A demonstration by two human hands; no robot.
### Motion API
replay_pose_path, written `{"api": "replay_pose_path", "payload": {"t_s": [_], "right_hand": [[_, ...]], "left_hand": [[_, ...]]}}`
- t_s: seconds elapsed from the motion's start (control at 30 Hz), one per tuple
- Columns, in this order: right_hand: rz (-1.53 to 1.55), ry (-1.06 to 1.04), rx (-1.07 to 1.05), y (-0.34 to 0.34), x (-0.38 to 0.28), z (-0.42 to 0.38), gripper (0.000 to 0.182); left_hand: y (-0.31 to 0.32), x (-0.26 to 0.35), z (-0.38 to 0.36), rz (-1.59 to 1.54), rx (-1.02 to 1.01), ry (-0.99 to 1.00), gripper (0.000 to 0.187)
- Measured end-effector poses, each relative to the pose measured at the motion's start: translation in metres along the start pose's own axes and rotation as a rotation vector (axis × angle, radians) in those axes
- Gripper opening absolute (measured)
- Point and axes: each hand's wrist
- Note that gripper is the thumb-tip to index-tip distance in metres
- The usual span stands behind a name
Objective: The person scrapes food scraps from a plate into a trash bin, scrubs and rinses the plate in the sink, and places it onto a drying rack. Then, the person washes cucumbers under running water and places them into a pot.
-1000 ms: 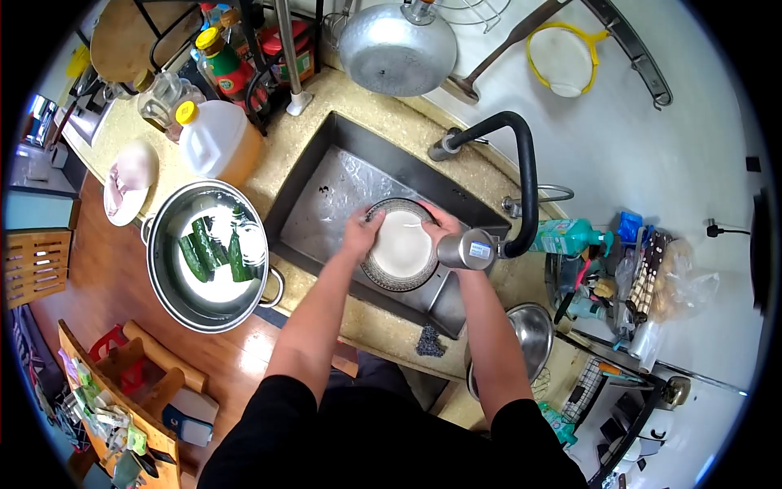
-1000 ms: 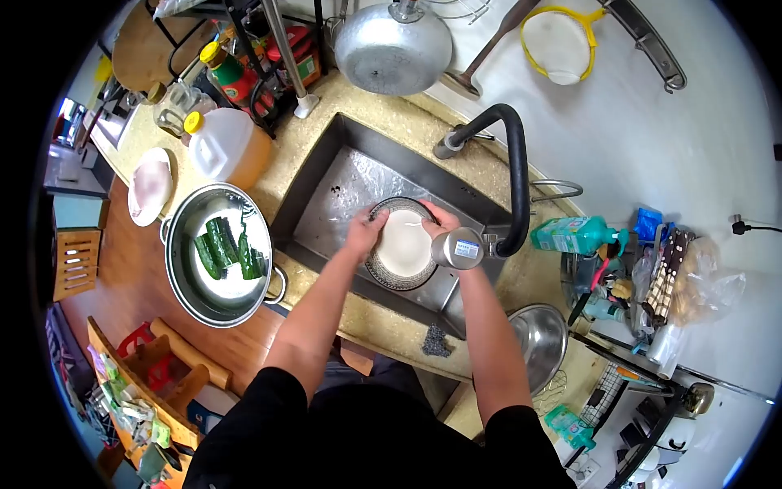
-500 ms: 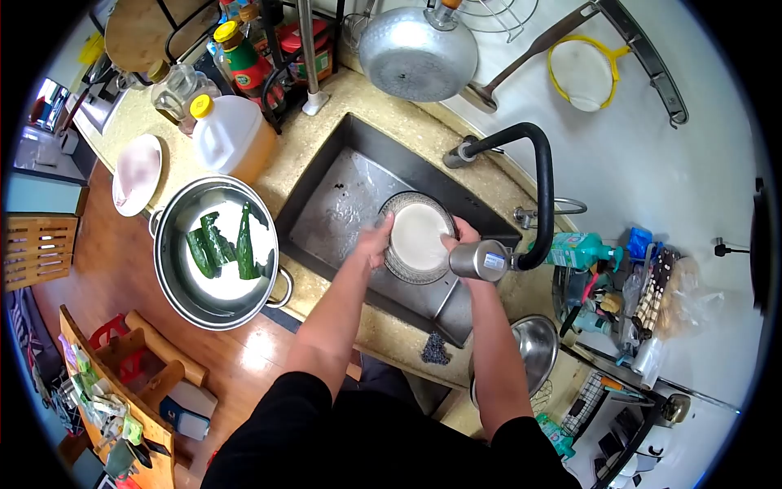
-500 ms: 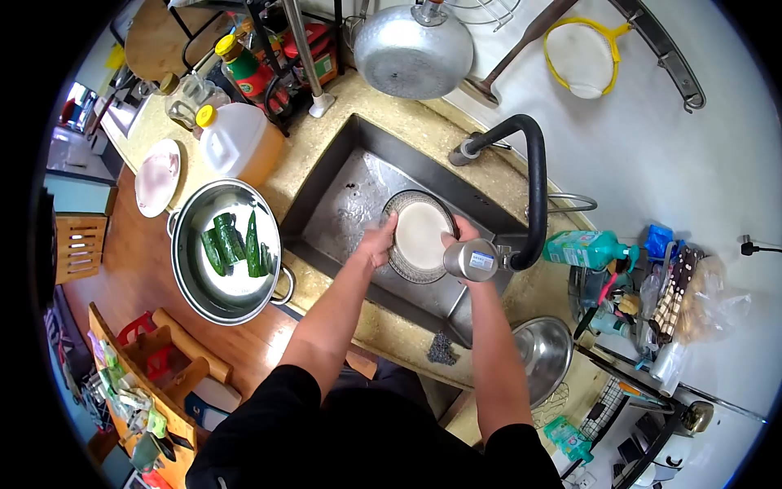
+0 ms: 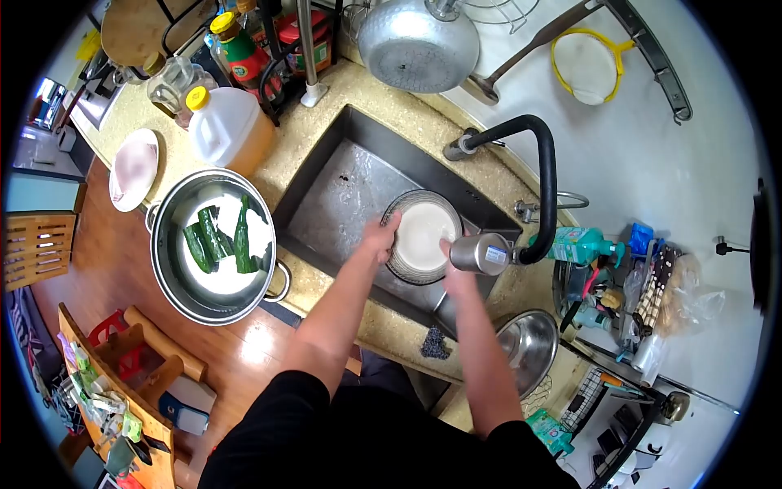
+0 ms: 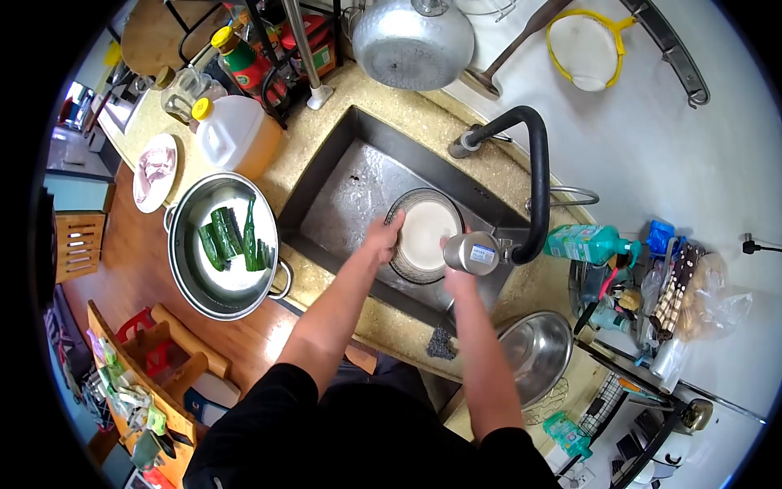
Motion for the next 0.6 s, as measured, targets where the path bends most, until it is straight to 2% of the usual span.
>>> {"api": "replay_pose_path", "payload": {"t_s": [0.03,0.07,0.1,0.13,0.17,0.2,0.23,0.27,0.3,0.33,0.4,0.43,0.47,0.5,0.53,0.6], "right_hand": [[-0.088,-0.057,0.16,0.017,0.007,-0.011,0.07],[-0.08,0.043,0.131,0.018,0.01,-0.01,0.07],[-0.072,0.144,0.102,0.019,0.013,-0.009,0.069],[-0.065,0.245,0.075,0.019,0.016,-0.009,0.069],[-0.14,0.218,-0.017,0.009,0.0,-0.008,0.069],[0.057,0.281,-0.131,-0.011,0.001,0.004,0.069],[0.256,0.342,-0.24,-0.035,0.004,0.02,0.069],[0.34,0.317,-0.365,-0.036,-0.009,0.023,0.07],[0.423,0.299,-0.491,-0.037,-0.024,0.025,0.071],[0.243,0.258,-0.298,-0.021,-0.034,0.012,0.072],[-0.114,0.16,0.085,0.019,-0.038,-0.015,0.073],[0.011,0.185,0.124,0.035,-0.03,-0.023,0.07],[0.137,0.21,0.161,0.048,-0.02,-0.03,0.067],[0.262,0.235,0.198,0.053,-0.015,-0.032,0.063],[0.009,0.27,0.103,0.044,-0.019,-0.028,0.06],[-0.499,0.343,-0.09,0.0,-0.031,-0.02,0.055]], "left_hand": [[0.009,-0.014,0.0,-0.028,0.133,-0.055,0.067],[0.012,-0.031,0.003,-0.056,0.266,-0.111,0.068],[-0.001,-0.069,0.029,-0.221,0.105,-0.088,0.076],[-0.003,-0.069,0.026,-0.221,0.047,-0.051,0.076],[-0.005,-0.065,0.02,-0.225,-0.01,-0.01,0.077],[-0.01,-0.064,0.013,-0.227,-0.067,0.026,0.078],[-0.011,-0.041,0.004,-0.12,0.032,0.029,0.082],[-0.011,-0.019,-0.007,-0.012,0.134,0.021,0.086],[-0.018,0.0,-0.011,0.065,0.005,-0.059,0.085],[-0.027,0.01,-0.012,0.139,-0.125,-0.135,0.084],[-0.003,-0.005,-0.009,0.005,0.142,-0.049,0.079],[0.01,-0.018,-0.006,-0.062,0.275,-0.005,0.076],[0.018,-0.042,0.003,-0.208,0.253,0.029,0.066],[0.009,-0.069,0.023,-0.335,0.078,0.017,0.064],[0.0,-0.087,0.038,-0.462,-0.097,0.0,0.062],[-0.012,-0.059,0.015,-0.269,-0.234,0.026,0.064]]}}
Point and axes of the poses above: each hand's wrist, its own z-axis towards the middle knuckle, its own y-axis out of the palm, x = y × z, and after that the axes turned 10 degrees about -x, right-handed
